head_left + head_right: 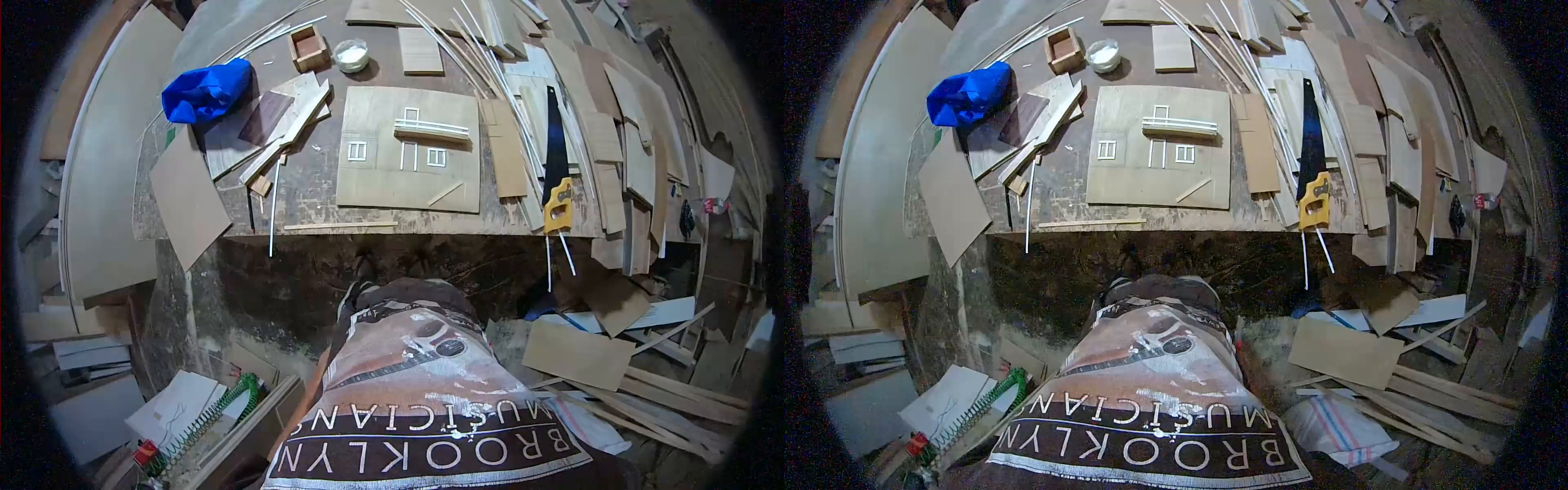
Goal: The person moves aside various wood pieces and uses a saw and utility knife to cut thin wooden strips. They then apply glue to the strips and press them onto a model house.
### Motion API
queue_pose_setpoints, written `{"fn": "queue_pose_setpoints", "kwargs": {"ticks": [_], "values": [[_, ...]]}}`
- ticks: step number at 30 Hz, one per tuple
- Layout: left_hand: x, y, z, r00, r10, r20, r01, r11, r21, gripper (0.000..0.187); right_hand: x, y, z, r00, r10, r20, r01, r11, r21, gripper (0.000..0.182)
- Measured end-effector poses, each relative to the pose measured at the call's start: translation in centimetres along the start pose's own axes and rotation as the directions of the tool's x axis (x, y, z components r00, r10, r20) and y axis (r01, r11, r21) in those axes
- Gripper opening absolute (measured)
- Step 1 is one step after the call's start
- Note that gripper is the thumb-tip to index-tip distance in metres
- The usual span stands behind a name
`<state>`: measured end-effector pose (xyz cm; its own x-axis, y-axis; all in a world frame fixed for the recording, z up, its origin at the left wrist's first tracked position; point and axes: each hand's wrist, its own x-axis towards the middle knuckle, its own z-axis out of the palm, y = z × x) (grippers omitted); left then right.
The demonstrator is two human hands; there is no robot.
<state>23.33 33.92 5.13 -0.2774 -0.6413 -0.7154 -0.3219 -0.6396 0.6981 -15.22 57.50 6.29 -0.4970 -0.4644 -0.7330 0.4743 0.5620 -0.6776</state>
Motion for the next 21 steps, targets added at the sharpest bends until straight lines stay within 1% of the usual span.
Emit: {"fn": "queue_pose_setpoints", "kwargs": {"ticks": [7,9,11,12,13,14,15,16,17,18,19,20,21], "values": [[-2.9,2.6,1.2,0.998,-0.059,0.015,0.06,0.989,-0.138,0.028,1.0,-0.9,-1.1,0.99,-0.038,0.136,0.031,0.998,0.054,0.016],[-2.7,4.4,1.9,0.998,-0.059,0.005,0.059,0.985,-0.163,0.028,1.9,-1.5,-1.1,0.981,-0.057,0.185,0.045,0.997,0.071,0.018],[-1.9,6.2,2.1,0.997,-0.055,0.063,0.05,0.997,0.065,0.023,1.1,-1.5,-1.4,0.973,-0.055,0.223,0.036,0.995,0.09,0.019],[0.0,3.2,0.6,0.983,0.007,0.182,-0.013,0.999,0.032,0.024,2.6,-0.5,-2.3,0.971,0.063,0.23,-0.084,0.993,0.083,0.025],[0.4,3.8,0.5,0.984,0.008,0.178,-0.014,0.999,0.032,0.024,2.9,-1.1,-1.6,0.97,0.063,0.234,-0.084,0.993,0.083,0.025],[1.2,4.5,0.1,0.97,-0.011,0.242,-0.04,0.977,0.207,0.025,3.2,-1.6,-0.7,0.992,0.065,0.111,-0.077,0.992,0.098,0.021],[2.2,5.8,-0.1,0.952,-0.039,0.304,-0.081,0.924,0.374,0.026,3.6,-2.4,0.3,0.998,0.066,-0.016,-0.064,0.991,0.114,0.018],[2.7,8.2,-0.2,0.933,-0.168,0.319,-0.031,0.844,0.536,0.031,3.9,-2.9,1.1,0.998,0.065,-0.02,-0.062,0.991,0.119,0.018],[3.9,9.4,-0.2,0.932,-0.167,0.322,-0.036,0.841,0.54,0.031,4.4,-3.3,2.0,0.995,0.058,0.077,-0.067,0.99,0.123,0.014],[5.1,10.6,-0.1,0.955,-0.089,0.283,-0.129,0.732,0.668,0.031,4.6,-3.8,3.0,0.984,0.048,0.174,-0.071,0.989,0.127,0.011],[6.2,11.5,0.3,0.967,-0.002,0.256,-0.204,0.597,0.776,0.031,4.6,-4.6,4.1,0.984,0.042,0.173,-0.065,0.989,0.13,0.011],[7.7,11.6,1.2,0.939,0.232,0.253,-0.343,0.659,0.669,0.029,4.3,-5.4,5.4,0.991,0.027,0.129,-0.041,0.994,0.103,0.008],[9.3,11.7,2.3,0.865,0.453,0.215,-0.491,0.673,0.554,0.028,4.2,-5.9,6.6,0.996,0.009,0.085,-0.016,0.997,0.077,0.006]]}}
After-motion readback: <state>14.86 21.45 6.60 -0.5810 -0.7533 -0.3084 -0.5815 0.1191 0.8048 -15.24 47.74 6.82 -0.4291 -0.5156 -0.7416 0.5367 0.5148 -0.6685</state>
